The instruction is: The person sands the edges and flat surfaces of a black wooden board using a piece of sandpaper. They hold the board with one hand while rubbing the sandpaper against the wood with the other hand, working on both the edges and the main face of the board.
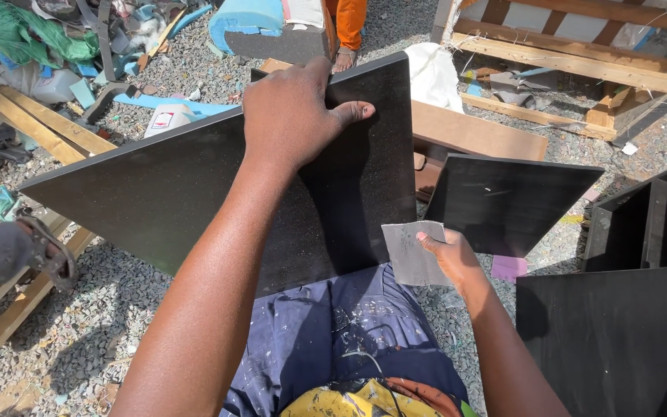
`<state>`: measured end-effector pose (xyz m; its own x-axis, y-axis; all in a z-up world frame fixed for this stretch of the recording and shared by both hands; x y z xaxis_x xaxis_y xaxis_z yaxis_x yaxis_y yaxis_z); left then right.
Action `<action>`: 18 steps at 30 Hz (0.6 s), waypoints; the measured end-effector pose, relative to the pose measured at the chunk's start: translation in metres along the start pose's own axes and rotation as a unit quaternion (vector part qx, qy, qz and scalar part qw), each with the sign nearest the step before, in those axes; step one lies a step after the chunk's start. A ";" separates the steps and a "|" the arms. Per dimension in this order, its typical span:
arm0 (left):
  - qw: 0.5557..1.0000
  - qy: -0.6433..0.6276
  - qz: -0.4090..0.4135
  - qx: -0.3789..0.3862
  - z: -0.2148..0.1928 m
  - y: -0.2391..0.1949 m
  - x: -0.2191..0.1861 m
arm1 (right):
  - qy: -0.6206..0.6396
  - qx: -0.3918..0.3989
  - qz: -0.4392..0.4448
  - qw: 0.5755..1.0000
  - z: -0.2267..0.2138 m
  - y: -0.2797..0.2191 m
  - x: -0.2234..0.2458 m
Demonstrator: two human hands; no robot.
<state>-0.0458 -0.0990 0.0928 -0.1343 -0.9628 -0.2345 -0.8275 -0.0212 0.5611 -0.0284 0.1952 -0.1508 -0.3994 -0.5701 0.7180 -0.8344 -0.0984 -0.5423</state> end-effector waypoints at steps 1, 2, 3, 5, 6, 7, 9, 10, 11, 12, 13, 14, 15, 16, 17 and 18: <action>1.000 0.001 0.000 -0.002 0.000 -0.002 0.001 | -0.001 0.000 -0.002 1.000 -0.007 -0.008 0.012; 0.998 -0.027 0.040 -0.036 -0.004 -0.004 -0.001 | 0.038 0.002 -0.099 0.994 -0.014 -0.016 0.034; 0.993 -0.055 0.080 -0.069 -0.007 -0.007 -0.004 | 0.075 0.003 -0.195 0.978 -0.023 -0.027 0.054; 0.991 -0.055 0.102 -0.073 -0.009 -0.007 -0.006 | 0.094 0.003 -0.269 0.958 -0.030 -0.058 0.106; 0.988 -0.054 0.124 -0.076 -0.011 -0.010 -0.008 | 0.114 0.004 -0.341 0.933 -0.033 -0.077 0.133; 0.988 -0.055 0.123 -0.077 -0.009 -0.010 -0.008 | 0.113 0.004 -0.341 0.933 -0.032 -0.068 0.142; 0.985 -0.037 0.135 -0.103 -0.009 -0.013 -0.008 | 0.123 -0.023 -0.460 0.879 -0.033 -0.058 0.170; 0.985 -0.036 0.133 -0.105 -0.008 -0.016 -0.010 | 0.122 -0.021 -0.462 0.878 -0.029 -0.057 0.181; 0.984 -0.043 0.134 -0.112 -0.009 -0.019 -0.011 | 0.186 -0.005 -0.450 0.873 -0.026 -0.054 0.191; 0.982 -0.050 0.136 -0.119 -0.010 -0.022 -0.011 | 0.248 0.010 -0.436 0.865 -0.022 -0.051 0.202; 0.983 -0.046 0.131 -0.119 -0.013 -0.026 -0.011 | 0.247 0.017 -0.436 0.865 -0.018 -0.039 0.200; 0.984 -0.054 0.126 -0.109 -0.016 -0.031 -0.010 | 0.322 -0.041 -0.377 0.868 -0.022 -0.022 0.192; 0.986 -0.062 0.121 -0.100 -0.019 -0.035 -0.009 | 0.391 -0.099 -0.312 0.860 -0.023 -0.006 0.181; 0.986 -0.059 0.116 -0.100 -0.027 -0.043 -0.005 | 0.389 -0.093 -0.312 0.862 -0.021 -0.003 0.178; 0.987 -0.071 0.102 -0.099 -0.034 -0.050 -0.001 | 0.398 -0.122 -0.298 0.859 -0.022 0.001 0.171; 0.988 -0.083 0.088 -0.099 -0.041 -0.057 0.002 | 0.405 -0.151 -0.285 0.855 -0.024 0.006 0.164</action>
<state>0.0240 -0.1113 0.0929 -0.3676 -0.8993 -0.2370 -0.6628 0.0746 0.7451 -0.1077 0.1202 -0.0254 0.0747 0.2654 0.9612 -0.9925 0.1135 0.0458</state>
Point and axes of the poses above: each hand's wrist, its own y-axis towards the middle knuckle, its own z-axis out of the palm, x = y × z, the point moved 5 cm from there along y, towards the middle knuckle, and after that the axes turned 12 degrees about -y, right-handed, at the moved point
